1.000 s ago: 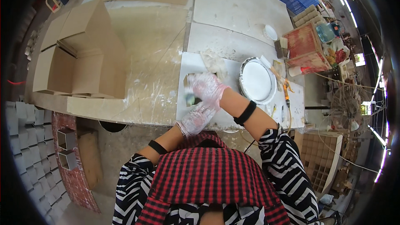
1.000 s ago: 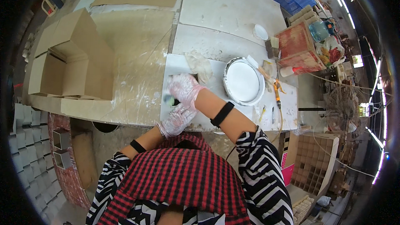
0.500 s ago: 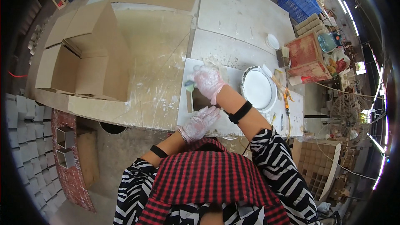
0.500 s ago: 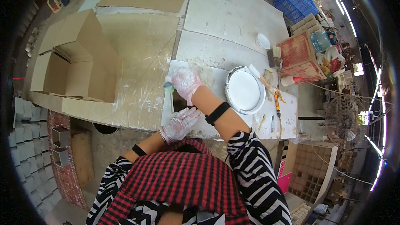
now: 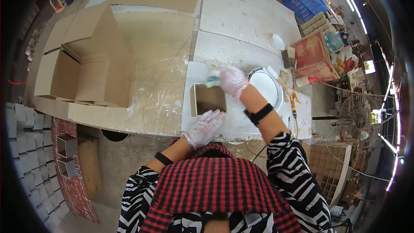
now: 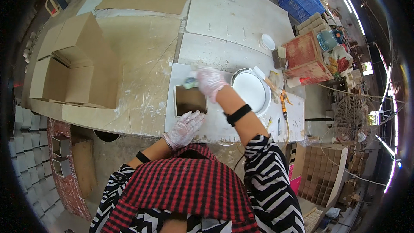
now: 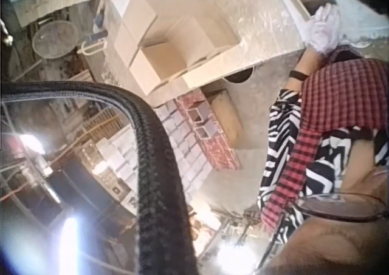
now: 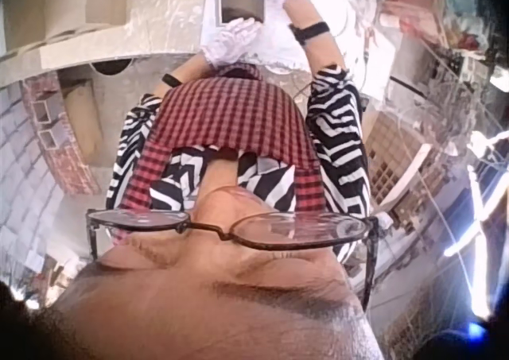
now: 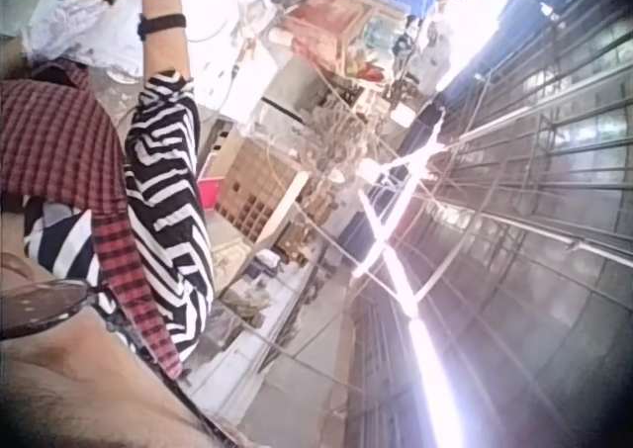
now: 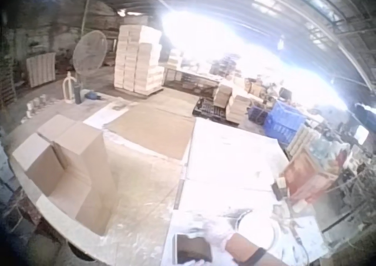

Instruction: The person applies white liquid finish to wooden boxes using a cloth, then places each finished box on a nearby table.

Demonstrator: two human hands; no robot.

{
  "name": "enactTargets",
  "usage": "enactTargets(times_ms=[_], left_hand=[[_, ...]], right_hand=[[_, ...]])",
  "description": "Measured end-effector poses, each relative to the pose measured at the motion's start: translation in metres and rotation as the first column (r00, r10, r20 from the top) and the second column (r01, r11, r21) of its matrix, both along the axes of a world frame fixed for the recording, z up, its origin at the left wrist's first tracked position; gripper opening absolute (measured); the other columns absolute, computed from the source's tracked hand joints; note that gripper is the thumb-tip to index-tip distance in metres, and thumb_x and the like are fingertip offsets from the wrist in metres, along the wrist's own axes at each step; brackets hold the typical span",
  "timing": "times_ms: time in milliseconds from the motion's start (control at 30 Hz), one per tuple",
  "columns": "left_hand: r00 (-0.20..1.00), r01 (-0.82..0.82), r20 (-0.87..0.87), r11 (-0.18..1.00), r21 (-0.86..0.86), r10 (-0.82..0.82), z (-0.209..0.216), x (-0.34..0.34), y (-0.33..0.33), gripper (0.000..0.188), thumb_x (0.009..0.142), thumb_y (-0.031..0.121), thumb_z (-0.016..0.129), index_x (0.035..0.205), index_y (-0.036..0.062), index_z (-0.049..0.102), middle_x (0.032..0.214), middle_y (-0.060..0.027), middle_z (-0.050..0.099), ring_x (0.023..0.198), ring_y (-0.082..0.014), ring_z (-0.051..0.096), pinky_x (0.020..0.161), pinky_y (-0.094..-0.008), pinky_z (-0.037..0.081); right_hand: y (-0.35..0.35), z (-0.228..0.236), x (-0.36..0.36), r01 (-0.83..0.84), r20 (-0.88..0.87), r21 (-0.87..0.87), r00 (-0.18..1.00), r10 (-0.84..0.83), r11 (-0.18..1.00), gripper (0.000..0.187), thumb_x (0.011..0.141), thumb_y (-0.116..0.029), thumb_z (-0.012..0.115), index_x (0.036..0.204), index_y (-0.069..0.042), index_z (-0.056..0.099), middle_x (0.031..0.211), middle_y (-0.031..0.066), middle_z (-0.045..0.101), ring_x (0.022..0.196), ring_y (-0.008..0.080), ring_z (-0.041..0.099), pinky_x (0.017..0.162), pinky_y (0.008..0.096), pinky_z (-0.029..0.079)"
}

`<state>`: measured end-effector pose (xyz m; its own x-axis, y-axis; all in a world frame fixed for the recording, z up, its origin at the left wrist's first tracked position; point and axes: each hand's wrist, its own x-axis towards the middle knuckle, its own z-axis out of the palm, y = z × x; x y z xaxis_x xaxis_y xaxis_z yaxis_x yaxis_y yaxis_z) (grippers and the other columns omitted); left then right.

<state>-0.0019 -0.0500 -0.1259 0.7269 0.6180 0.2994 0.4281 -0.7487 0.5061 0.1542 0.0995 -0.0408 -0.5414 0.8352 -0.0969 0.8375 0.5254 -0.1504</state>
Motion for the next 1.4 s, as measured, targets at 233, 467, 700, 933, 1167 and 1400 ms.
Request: enactTargets(times_ms=[233,467,700,933,1167,1400], left_hand=[[0.997,-0.009,-0.072,0.999,0.040,0.012,-0.007,0.000,-0.003,0.053,0.081,0.018,0.052,0.129,-0.0010,0.042,0.139,-0.0159,0.037,0.131,-0.0304,0.031,0.109,-0.0450,0.020],[0.996,-0.025,0.081,0.999,0.022,0.023,0.004,0.000,-0.001,0.052,0.077,0.014,0.058,0.126,-0.0015,0.046,0.133,-0.0165,0.044,0.128,-0.0314,0.037,0.107,-0.0450,0.023],[0.989,0.004,0.145,1.000,0.004,-0.005,0.008,-0.003,0.004,0.049,0.078,0.011,0.055,0.124,-0.0036,0.047,0.129,-0.0193,0.046,0.127,-0.0326,0.037,0.107,-0.0440,0.025],[0.977,-0.080,0.191,0.995,-0.063,0.091,0.016,-0.005,0.006,0.050,0.075,0.004,0.058,0.124,-0.0061,0.047,0.133,-0.0247,0.041,0.121,-0.0383,0.041,0.101,-0.0447,0.033],[0.978,-0.207,-0.014,0.961,-0.183,0.208,0.057,0.009,0.016,0.050,0.078,0.009,0.058,0.125,-0.0033,0.046,0.134,-0.0235,0.039,0.124,-0.0362,0.039,0.098,-0.0449,0.035],[0.946,-0.145,-0.324,0.910,-0.389,0.013,0.053,0.019,0.069,0.026,0.077,0.019,0.055,0.096,0.0062,0.065,0.092,-0.0178,0.064,0.084,-0.0354,0.062,0.075,-0.0422,0.049]], right_hand=[[-0.014,0.004,0.015,0.037,-0.107,0.056,0.994,-0.030,0.998,0.019,0.072,-0.019,0.062,0.091,-0.018,0.066,0.094,0.0118,0.063,0.089,0.0289,0.060,0.077,0.0379,0.049],[-0.050,0.006,0.025,0.174,-0.472,-0.341,0.819,-0.328,0.924,0.022,0.077,-0.013,0.062,0.099,-0.015,0.065,0.093,0.0116,0.064,0.091,0.0285,0.061,0.080,0.0359,0.049],[-0.124,0.023,0.043,0.283,-0.320,-0.430,0.840,-0.438,0.857,0.026,0.078,-0.006,0.058,0.102,-0.016,0.065,0.100,0.0155,0.059,0.091,0.0319,0.061,0.081,0.0360,0.049],[-0.128,-0.001,0.035,0.363,-0.322,-0.186,0.855,-0.406,0.913,0.030,0.078,-0.011,0.057,0.107,-0.017,0.062,0.096,0.0166,0.059,0.090,0.0317,0.059,0.082,0.0388,0.048],[-0.169,0.012,0.069,0.498,-0.522,-0.524,0.453,-0.723,0.691,0.038,0.082,-0.018,0.062,0.117,-0.003,0.054,0.103,0.0121,0.062,0.094,0.0202,0.060,0.081,0.0320,0.048],[-0.172,-0.007,0.092,0.082,-0.472,-0.879,-0.280,-0.836,0.469,0.042,0.082,-0.017,0.066,0.119,-0.003,0.052,0.101,0.0042,0.060,0.081,0.0137,0.059,0.069,0.0291,0.051]])
